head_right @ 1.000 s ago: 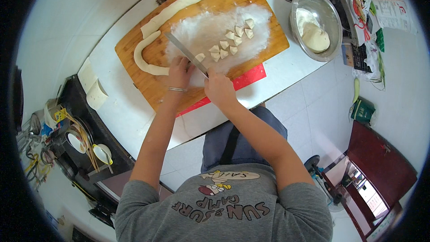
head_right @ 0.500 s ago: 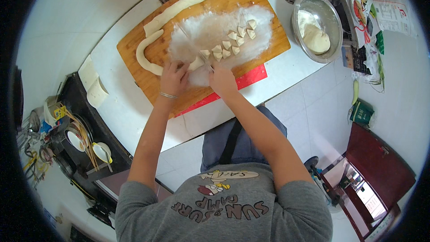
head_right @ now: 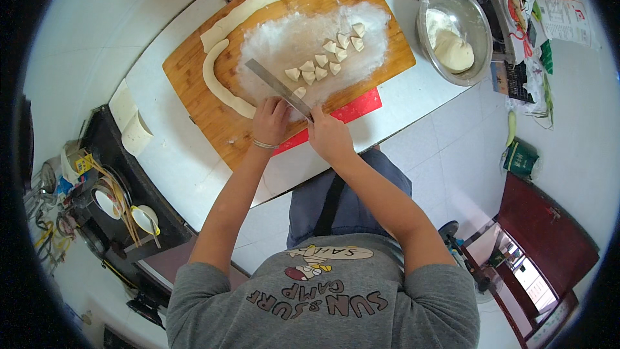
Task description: The person rolls a long piece of dough on a floured wooden cutting board using a rolling pin. They then use a knife to cut the rolled dough into small, uniform pieces. The process is repeated with another piece of dough.
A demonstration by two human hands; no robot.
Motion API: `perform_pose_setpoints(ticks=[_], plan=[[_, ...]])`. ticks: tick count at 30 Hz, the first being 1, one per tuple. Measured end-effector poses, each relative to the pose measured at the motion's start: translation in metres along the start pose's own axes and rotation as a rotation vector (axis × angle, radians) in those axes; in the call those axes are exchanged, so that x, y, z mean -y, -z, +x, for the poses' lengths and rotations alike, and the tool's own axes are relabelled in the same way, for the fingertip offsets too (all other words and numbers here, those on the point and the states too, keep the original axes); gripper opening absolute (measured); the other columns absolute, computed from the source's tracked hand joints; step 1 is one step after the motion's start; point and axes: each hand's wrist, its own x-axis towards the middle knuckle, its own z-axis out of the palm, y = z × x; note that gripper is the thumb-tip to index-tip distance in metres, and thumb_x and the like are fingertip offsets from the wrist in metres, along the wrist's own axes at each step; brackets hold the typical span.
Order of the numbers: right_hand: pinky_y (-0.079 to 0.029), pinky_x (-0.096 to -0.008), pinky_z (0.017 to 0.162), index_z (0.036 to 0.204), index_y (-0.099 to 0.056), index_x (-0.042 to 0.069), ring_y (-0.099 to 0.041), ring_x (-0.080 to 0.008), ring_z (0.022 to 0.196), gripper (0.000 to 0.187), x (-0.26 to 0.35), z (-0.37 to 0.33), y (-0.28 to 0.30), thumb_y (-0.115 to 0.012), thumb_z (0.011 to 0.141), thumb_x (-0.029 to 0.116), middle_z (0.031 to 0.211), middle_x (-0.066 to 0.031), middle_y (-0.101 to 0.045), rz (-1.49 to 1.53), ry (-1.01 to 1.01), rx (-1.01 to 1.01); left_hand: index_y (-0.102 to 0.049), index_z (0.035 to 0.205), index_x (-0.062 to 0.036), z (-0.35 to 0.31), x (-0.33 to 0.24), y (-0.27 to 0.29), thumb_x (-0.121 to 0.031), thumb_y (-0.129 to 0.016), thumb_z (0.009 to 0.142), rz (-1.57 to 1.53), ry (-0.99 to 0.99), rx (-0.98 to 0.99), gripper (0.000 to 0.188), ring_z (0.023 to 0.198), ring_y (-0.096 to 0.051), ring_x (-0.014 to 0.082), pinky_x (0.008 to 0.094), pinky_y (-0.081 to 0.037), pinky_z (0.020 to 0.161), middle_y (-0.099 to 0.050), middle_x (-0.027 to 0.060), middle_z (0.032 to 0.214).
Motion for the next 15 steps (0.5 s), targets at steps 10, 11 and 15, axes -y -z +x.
perform_pose_setpoints(ticks=[10,11,15], plan=[[-0.053,-0.0548,0.067,0.098,-0.053,0.002,-0.066,-0.0451,0.072,0.019,0.004,0.015,-0.015,-0.056,0.088,0.018,0.076,-0.0260,-0.065,-0.090,-0.102,0.075,-0.061,0.098,-0.0034,0.002,0.001,0.005,-0.009,-0.072,0.073,0.003,-0.009,0.053,0.027,0.085,-0.059,0.0312,0.0403,-0.050,0.071,-0.061,0.0113,0.094],[-0.053,-0.0550,0.067,0.098,-0.054,0.001,-0.066,-0.0454,0.073,0.019,0.006,0.019,-0.016,-0.056,0.089,0.018,0.077,-0.0265,-0.065,-0.100,-0.113,0.074,-0.061,0.099,-0.0037,0.005,-0.001,0.010,-0.010,-0.073,0.073,-0.017,-0.004,0.064,0.029,0.085,-0.059,0.0317,0.0407,-0.049,0.071,-0.061,0.0114,0.094],[-0.053,-0.0552,0.069,0.101,-0.055,0.001,-0.066,-0.0457,0.075,0.021,-0.010,0.033,-0.027,-0.056,0.089,0.018,0.079,-0.0271,-0.066,0.000,-0.007,-0.028,-0.061,0.098,-0.0045,0.005,0.009,0.027,-0.013,-0.074,0.073,-0.029,0.012,0.079,0.029,0.085,-0.059,0.0331,0.0420,-0.048,0.071,-0.060,0.0119,0.092]])
